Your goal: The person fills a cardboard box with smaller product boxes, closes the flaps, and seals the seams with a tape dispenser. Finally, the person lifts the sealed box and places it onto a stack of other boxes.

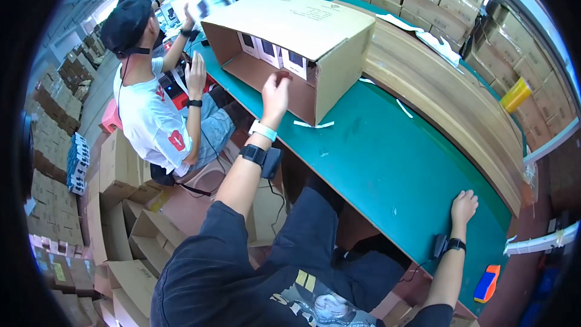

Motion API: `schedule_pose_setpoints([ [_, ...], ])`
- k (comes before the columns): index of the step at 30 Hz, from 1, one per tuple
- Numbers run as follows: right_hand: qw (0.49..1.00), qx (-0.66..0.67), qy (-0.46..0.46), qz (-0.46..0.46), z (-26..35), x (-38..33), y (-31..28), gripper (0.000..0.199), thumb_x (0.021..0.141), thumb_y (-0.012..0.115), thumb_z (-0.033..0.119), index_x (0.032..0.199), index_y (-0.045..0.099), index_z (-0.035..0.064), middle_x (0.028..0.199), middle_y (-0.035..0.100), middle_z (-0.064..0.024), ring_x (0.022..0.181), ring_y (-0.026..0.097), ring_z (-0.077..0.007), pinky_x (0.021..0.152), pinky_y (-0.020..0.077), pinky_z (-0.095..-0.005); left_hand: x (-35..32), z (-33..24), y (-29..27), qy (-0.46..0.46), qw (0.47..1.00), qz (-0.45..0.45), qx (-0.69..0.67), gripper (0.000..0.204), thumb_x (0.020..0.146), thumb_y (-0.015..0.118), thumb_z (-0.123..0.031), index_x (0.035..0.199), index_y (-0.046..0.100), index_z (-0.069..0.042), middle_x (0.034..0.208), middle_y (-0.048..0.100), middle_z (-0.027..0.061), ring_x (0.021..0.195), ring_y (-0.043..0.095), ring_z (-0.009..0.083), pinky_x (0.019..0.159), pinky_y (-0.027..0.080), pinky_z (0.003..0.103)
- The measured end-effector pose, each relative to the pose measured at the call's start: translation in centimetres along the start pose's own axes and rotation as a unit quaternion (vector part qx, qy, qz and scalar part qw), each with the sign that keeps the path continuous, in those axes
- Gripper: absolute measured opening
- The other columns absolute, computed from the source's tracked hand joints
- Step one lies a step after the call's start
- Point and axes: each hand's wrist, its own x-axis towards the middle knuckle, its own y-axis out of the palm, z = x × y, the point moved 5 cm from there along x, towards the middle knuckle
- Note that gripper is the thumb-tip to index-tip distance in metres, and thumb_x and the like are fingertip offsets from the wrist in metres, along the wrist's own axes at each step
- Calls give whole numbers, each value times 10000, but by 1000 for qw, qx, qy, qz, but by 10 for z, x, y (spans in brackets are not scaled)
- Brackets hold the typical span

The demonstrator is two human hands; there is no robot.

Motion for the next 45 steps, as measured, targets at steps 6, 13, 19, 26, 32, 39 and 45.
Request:
schedule_pose_setpoints([
  [6, 997, 20, 74, 5, 17, -14, -29, 251, 987, 523, 323, 986, 556, 74, 1037, 583, -163, 1003, 552, -383, 844, 455, -517, 74, 87, 31, 22, 980, -59, 189, 603, 848, 697, -203, 1352, 487, 51, 1249, 600, 273, 1183, 587, 369, 1012, 454, 406],
  [13, 997, 9, 75, 11, 4, -16, -24, 264, 994, 517, 334, 968, 555, 73, 1028, 589, -165, 990, 560, -394, 839, 455, -521, 96, 172, 48, -120, 963, 201, 133, 661, 912, 646, -225, 1450, 389, 61, 1366, 527, 269, 1170, 602, 361, 1010, 475, 394],
  [19, 996, 31, 79, 6, 0, -8, -28, 264, 993, 521, 326, 952, 547, 67, 1005, 583, -166, 963, 557, -400, 828, 448, -516, 72, 107, 79, -20, 951, 219, 215, 1059, 824, 732, -451, 1507, 136, 95, 1489, 343, 345, 1341, 435, 412, 1087, 405, 452],
  [26, 994, 98, 52, 13, 24, 0, -9, 248, 990, 531, 316, 943, 542, 73, 993, 573, -158, 951, 552, -394, 822, 442, -513, 91, 93, 34, -24, 940, 116, 320, 1025, 806, 742, -506, 1484, 216, 54, 1494, 327, 362, 1383, 371, 468, 1119, 363, 488],
  [32, 996, 57, 65, 16, -3, 6, 0, 286, 990, 511, 350, 947, 532, 68, 1022, 565, -176, 953, 556, -403, 817, 445, -512, 59, 68, 39, -95, 941, 183, 269, 903, 836, 720, -481, 1411, 351, 110, 1444, 432, 319, 1278, 499, 460, 1047, 438, 469],
  [39, 975, 129, 111, 146, -18, 47, 14, 384, 986, 465, 424, 919, 538, 53, 868, 605, -202, 848, 582, -423, 745, 452, -497, 19, 75, 9, 29, 852, 138, 505, 711, 896, 596, -451, 1394, 449, 35, 1508, 387, 259, 1448, 288, 411, 1159, 252, 534],
  [45, 978, 149, 123, 79, -10, 26, -5, 401, 985, 473, 424, 838, 490, 51, 780, 584, -200, 763, 567, -417, 686, 430, -496, 15, 71, 15, 49, 826, 136, 544, 672, 940, 514, -451, 1383, 463, 53, 1519, 379, 248, 1449, 290, 397, 1175, 213, 516],
])
